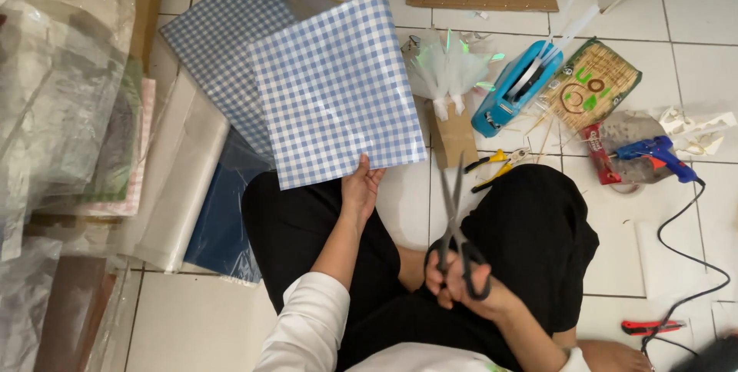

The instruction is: The person sits on the floor and folds a sheet of blue and white checkered wrapping paper. They place a small brown paper bag containing decorative items onto the paper and fold the paper around it to create a wrapped package.

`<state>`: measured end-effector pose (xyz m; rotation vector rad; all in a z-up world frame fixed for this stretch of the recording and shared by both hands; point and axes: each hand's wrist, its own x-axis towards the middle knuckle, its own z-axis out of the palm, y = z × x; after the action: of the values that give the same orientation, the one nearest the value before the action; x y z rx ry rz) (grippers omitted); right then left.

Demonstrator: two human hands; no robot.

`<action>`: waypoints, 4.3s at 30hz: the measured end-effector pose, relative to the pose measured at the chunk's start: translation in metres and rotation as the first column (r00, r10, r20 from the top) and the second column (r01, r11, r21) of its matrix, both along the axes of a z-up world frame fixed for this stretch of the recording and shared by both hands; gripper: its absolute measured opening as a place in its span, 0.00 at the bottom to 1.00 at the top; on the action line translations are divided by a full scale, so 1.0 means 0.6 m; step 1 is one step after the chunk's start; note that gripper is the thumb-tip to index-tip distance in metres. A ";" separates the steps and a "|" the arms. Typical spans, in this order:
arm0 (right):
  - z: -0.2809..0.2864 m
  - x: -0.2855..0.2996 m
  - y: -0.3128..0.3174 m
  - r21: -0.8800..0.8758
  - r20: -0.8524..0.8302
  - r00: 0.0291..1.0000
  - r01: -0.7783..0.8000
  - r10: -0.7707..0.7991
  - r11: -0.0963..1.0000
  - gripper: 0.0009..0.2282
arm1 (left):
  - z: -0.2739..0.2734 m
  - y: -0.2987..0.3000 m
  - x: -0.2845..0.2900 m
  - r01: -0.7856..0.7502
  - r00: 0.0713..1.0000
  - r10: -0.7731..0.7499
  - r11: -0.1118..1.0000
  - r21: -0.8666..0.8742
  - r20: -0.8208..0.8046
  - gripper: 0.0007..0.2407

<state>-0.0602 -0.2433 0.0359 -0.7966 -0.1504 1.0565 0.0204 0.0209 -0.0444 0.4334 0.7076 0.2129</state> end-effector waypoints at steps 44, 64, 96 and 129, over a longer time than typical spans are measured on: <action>0.015 0.057 0.109 -0.174 0.213 0.976 0.086 -0.048 0.981 0.39 | -0.105 -0.048 -0.054 0.029 0.999 -0.034 0.980 -0.195 -0.021 0.07; -0.009 0.063 0.088 -0.266 0.159 0.970 0.221 -0.184 0.938 0.34 | -0.094 -0.055 -0.062 0.032 0.999 -0.033 0.988 -0.150 -0.002 0.04; -0.064 0.372 -0.032 -0.061 0.225 0.758 0.638 -0.612 0.768 0.28 | -0.007 -0.060 -0.079 0.447 0.893 -0.435 0.886 0.122 -0.112 0.23; -0.095 0.333 -0.034 -0.671 0.616 0.700 0.706 -0.361 0.224 0.19 | -0.070 -0.071 -0.067 0.382 0.924 -0.288 0.642 0.665 -0.253 0.11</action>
<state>0.1396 -0.2640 -0.0210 -1.8648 0.4620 0.1738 -0.0198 -0.0217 -0.0865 1.3289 0.6319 0.0925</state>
